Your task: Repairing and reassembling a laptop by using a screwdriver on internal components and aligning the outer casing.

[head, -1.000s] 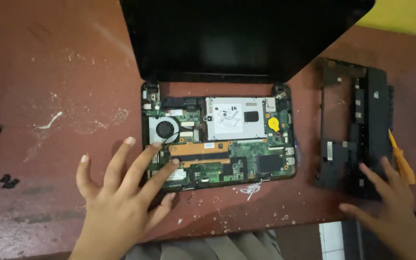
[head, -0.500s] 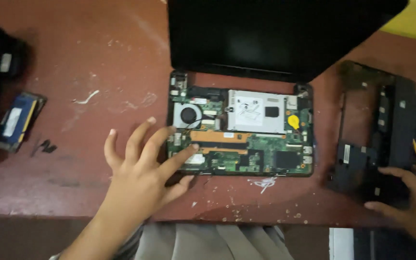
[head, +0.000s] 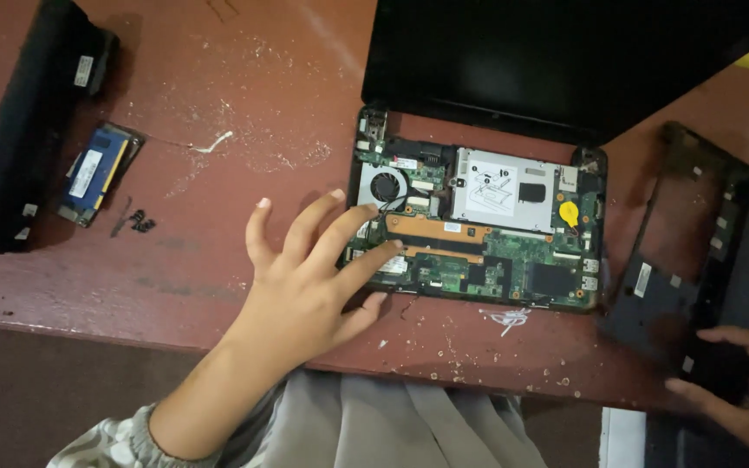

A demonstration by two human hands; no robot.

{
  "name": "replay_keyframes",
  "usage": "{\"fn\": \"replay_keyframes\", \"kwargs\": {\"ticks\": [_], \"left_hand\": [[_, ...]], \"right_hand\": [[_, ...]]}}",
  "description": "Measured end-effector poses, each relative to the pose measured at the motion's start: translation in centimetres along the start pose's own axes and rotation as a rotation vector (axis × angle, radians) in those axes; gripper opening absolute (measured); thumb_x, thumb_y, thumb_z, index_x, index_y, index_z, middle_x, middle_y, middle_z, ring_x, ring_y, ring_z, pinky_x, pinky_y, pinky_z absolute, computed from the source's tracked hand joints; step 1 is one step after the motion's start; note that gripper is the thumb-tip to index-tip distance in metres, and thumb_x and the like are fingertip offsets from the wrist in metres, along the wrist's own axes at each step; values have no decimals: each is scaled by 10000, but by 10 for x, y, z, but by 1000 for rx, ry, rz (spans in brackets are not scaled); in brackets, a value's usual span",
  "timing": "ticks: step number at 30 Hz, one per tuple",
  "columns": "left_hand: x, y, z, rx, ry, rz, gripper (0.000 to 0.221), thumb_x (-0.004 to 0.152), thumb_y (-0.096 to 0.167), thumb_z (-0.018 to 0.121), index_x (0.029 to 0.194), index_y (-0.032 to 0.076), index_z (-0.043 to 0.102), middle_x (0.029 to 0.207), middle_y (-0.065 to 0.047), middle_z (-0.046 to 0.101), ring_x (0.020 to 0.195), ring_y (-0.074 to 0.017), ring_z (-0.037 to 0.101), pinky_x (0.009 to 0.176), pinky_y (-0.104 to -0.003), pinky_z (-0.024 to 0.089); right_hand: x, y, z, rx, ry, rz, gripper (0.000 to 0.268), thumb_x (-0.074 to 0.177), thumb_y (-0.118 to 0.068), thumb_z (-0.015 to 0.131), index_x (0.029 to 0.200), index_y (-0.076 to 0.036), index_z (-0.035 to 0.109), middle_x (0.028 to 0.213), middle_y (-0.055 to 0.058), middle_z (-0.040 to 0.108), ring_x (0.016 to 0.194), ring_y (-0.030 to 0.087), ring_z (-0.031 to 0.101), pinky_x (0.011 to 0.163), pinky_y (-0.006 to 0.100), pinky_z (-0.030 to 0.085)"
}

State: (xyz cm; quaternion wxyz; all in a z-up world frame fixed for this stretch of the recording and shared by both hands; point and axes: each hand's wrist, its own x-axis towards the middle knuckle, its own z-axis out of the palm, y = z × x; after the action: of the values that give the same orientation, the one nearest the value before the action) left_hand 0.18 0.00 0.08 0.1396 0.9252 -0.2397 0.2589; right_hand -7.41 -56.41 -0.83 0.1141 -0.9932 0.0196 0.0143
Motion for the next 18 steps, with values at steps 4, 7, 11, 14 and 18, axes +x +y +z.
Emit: {"fn": "replay_keyframes", "kwargs": {"ticks": [4, 7, 11, 14, 18], "left_hand": [[-3, 2, 1, 65, 4, 6, 375, 833, 446, 694, 1185, 331, 753, 1413, -2, 620, 1353, -279, 547, 1098, -649, 194], [-4, 4, -1, 122, 24, 8, 343, 881, 470, 675, 1179, 313, 744, 1415, 11, 644, 1348, -273, 569, 1100, -668, 195], [-1, 3, -2, 99, 25, 4, 326, 878, 445, 656, 1158, 311, 755, 1404, -4, 644, 1342, -284, 581, 1115, -664, 169], [9, 1, -6, -50, -61, -5, 451, 906, 535, 573, 1237, 275, 735, 1425, -57, 608, 1372, -320, 530, 1124, -660, 101], [34, -1, -16, -14, -95, 44, 194, 949, 426, 690, 1006, 256, 764, 1340, -26, 597, 1311, -300, 538, 1062, -718, 220]], "right_hand": [[-5, -1, 11, 48, 11, 1, 729, 605, -185, 931, 1280, -74, 680, 1274, 81, 697, 1221, 234, 627, 854, 391, 526], [-3, -12, 7, -195, -36, 13, 754, 656, -276, 899, 1354, -100, 676, 1382, 78, 660, 1269, 282, 588, 831, 424, 504], [-8, -17, 10, -33, 12, 18, 736, 660, -231, 916, 1339, -63, 688, 1122, 150, 582, 1158, 271, 562, 871, 403, 478], [-14, -17, 18, 52, 20, 54, 701, 685, -191, 898, 1338, -65, 679, 1240, 160, 626, 1201, 302, 585, 960, 425, 451], [-19, -39, 27, 192, 81, -22, 698, 803, -18, 820, 1435, 106, 550, 1407, 266, 550, 1294, 386, 539, 1185, 434, 395]]}}
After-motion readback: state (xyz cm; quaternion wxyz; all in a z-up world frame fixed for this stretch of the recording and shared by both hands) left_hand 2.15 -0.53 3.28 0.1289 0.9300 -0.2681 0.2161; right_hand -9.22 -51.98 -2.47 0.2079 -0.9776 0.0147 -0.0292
